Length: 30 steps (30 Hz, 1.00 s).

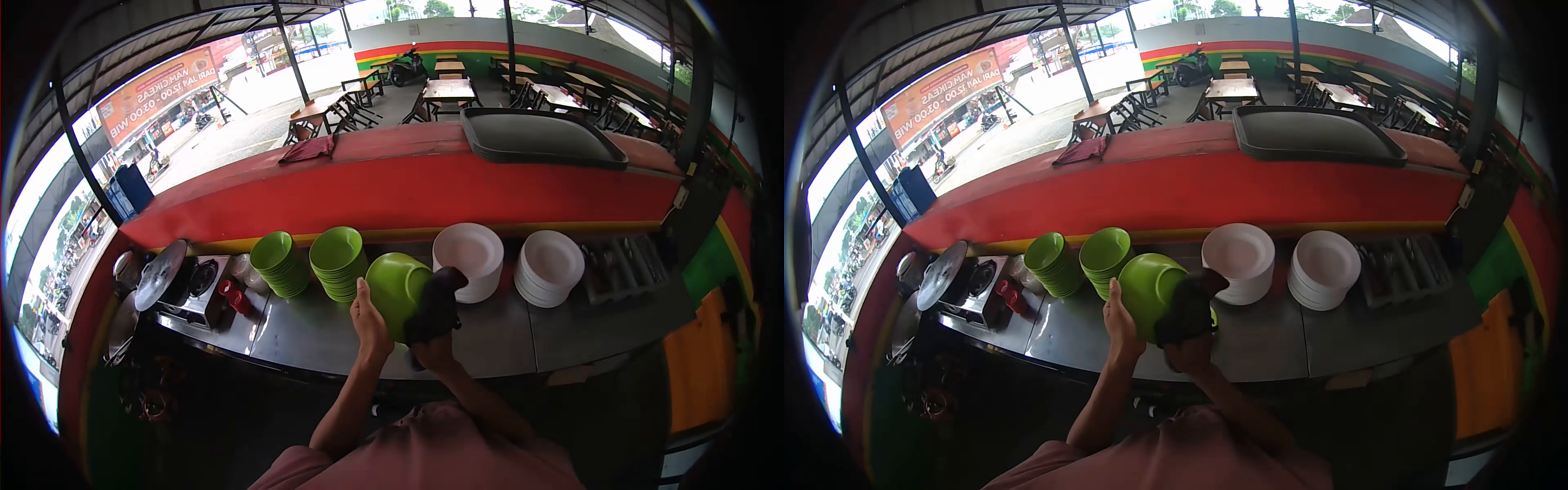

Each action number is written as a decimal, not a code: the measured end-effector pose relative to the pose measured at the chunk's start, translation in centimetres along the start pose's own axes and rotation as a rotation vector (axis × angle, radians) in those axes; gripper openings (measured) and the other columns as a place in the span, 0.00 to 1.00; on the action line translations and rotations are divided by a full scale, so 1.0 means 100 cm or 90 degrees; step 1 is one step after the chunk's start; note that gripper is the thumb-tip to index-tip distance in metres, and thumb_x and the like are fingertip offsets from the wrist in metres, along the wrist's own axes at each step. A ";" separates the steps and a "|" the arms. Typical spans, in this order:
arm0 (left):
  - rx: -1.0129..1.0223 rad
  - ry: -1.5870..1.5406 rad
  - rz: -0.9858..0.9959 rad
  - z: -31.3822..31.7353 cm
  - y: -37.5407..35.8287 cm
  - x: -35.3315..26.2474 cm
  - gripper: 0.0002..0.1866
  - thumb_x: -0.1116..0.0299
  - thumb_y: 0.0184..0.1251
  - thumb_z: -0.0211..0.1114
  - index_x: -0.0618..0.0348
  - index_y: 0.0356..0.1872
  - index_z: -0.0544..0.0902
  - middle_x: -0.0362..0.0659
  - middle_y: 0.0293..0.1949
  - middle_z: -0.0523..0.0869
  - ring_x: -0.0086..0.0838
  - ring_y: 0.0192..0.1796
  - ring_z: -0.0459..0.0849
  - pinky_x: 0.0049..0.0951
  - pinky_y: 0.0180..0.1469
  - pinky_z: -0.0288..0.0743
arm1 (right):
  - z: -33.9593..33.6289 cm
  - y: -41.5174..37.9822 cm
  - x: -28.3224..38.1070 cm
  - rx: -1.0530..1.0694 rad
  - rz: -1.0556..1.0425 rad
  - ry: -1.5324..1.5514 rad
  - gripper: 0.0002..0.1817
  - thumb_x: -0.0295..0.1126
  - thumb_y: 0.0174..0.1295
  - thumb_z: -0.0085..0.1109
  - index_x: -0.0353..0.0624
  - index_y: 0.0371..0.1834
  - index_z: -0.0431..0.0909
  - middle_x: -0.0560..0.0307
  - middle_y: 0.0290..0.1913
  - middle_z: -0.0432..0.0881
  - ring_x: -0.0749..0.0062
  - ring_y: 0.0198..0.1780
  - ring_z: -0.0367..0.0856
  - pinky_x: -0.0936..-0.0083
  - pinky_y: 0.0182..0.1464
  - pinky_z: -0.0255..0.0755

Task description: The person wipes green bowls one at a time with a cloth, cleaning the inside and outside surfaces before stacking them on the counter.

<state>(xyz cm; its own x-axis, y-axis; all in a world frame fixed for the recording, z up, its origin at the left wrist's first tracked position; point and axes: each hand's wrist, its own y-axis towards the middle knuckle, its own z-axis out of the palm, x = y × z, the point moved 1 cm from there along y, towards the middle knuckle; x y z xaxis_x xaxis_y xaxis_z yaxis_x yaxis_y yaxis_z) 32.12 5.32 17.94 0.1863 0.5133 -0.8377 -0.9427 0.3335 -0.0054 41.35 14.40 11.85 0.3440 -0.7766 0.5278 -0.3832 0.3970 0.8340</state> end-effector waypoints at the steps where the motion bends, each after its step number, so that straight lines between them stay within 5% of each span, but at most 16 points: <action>1: -0.019 0.025 0.004 0.013 -0.007 0.000 0.25 0.48 0.83 0.50 0.63 0.46 0.83 0.41 0.38 0.86 0.24 0.35 0.84 0.24 0.39 0.80 | -0.003 0.002 0.001 0.024 -0.001 -0.002 0.36 0.39 0.61 0.63 0.33 0.71 0.68 0.36 0.70 0.71 0.36 0.73 0.66 0.50 0.76 0.55; 4: 0.054 0.197 0.078 0.020 -0.010 0.010 0.29 0.46 0.84 0.46 0.60 0.31 0.80 0.33 0.27 0.80 0.16 0.28 0.74 0.23 0.30 0.69 | -0.012 0.011 0.000 0.055 -0.009 -0.015 0.33 0.39 0.59 0.63 0.33 0.66 0.73 0.37 0.66 0.75 0.36 0.71 0.68 0.49 0.75 0.56; 5: 0.093 0.256 0.104 0.014 -0.005 0.019 0.33 0.46 0.85 0.44 0.63 0.23 0.75 0.36 0.20 0.74 0.17 0.24 0.69 0.30 0.26 0.63 | -0.016 0.016 -0.003 0.040 -0.010 -0.023 0.32 0.39 0.59 0.63 0.33 0.65 0.74 0.37 0.64 0.76 0.36 0.71 0.69 0.50 0.75 0.56; 8: 0.162 0.563 0.158 0.023 -0.020 0.022 0.35 0.47 0.86 0.41 0.67 0.21 0.69 0.42 0.15 0.66 0.20 0.22 0.66 0.36 0.24 0.59 | -0.025 0.026 -0.003 0.033 0.074 0.079 0.28 0.38 0.61 0.62 0.33 0.62 0.76 0.37 0.61 0.78 0.39 0.67 0.73 0.53 0.74 0.59; 9: 0.173 0.574 0.189 0.027 -0.024 0.022 0.35 0.50 0.85 0.42 0.70 0.20 0.69 0.52 0.13 0.65 0.32 0.16 0.69 0.43 0.24 0.61 | -0.026 0.028 -0.002 0.036 0.114 0.136 0.26 0.37 0.62 0.61 0.33 0.61 0.77 0.37 0.60 0.79 0.40 0.66 0.74 0.55 0.73 0.60; 13: 0.324 0.735 0.293 0.033 -0.034 0.015 0.27 0.58 0.81 0.52 0.68 0.22 0.79 0.61 0.18 0.76 0.59 0.23 0.78 0.51 0.28 0.69 | -0.032 0.011 -0.041 0.023 0.306 0.222 0.25 0.42 0.73 0.50 0.35 0.64 0.74 0.42 0.58 0.80 0.47 0.60 0.79 0.58 0.67 0.69; 16: 0.475 0.727 0.364 0.030 -0.039 0.013 0.23 0.62 0.80 0.54 0.66 0.23 0.80 0.60 0.18 0.75 0.59 0.23 0.78 0.48 0.26 0.69 | -0.028 -0.040 -0.111 -0.015 0.537 0.405 0.28 0.51 0.77 0.44 0.38 0.66 0.72 0.48 0.58 0.81 0.54 0.57 0.81 0.60 0.63 0.74; 18: 0.504 0.682 0.381 0.031 -0.043 0.010 0.21 0.65 0.78 0.57 0.65 0.22 0.80 0.56 0.16 0.74 0.54 0.20 0.77 0.45 0.24 0.69 | -0.045 -0.038 -0.104 -0.090 0.693 0.759 0.32 0.58 0.77 0.42 0.41 0.67 0.72 0.52 0.59 0.81 0.59 0.57 0.82 0.62 0.62 0.75; 21: 0.534 0.628 0.383 0.026 -0.042 0.008 0.20 0.68 0.77 0.59 0.63 0.21 0.78 0.52 0.14 0.72 0.47 0.16 0.75 0.41 0.22 0.68 | -0.044 -0.030 -0.103 -0.105 0.641 0.878 0.31 0.58 0.76 0.44 0.42 0.65 0.74 0.52 0.57 0.82 0.65 0.56 0.82 0.65 0.59 0.78; 26: 0.352 0.422 0.420 0.014 -0.040 0.050 0.22 0.63 0.80 0.55 0.63 0.22 0.76 0.50 0.15 0.71 0.46 0.16 0.73 0.38 0.22 0.65 | -0.024 -0.070 -0.132 -0.089 0.525 0.974 0.29 0.55 0.77 0.41 0.41 0.64 0.75 0.51 0.55 0.83 0.64 0.55 0.83 0.65 0.56 0.81; 30: 0.289 0.422 0.267 -0.019 -0.041 0.090 0.24 0.58 0.85 0.47 0.63 0.28 0.75 0.44 0.18 0.73 0.30 0.20 0.75 0.35 0.26 0.65 | 0.001 -0.115 -0.151 -0.251 0.680 0.941 0.29 0.54 0.77 0.41 0.41 0.62 0.75 0.52 0.53 0.84 0.64 0.50 0.85 0.65 0.52 0.83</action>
<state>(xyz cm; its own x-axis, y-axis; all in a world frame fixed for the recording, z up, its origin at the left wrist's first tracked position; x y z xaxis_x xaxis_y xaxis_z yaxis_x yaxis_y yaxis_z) 37.11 7.13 9.36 -0.4780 0.1499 -0.8655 -0.6709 0.5736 0.4699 40.43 21.51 -5.76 0.5766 0.7599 0.3002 -0.7902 0.6120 -0.0313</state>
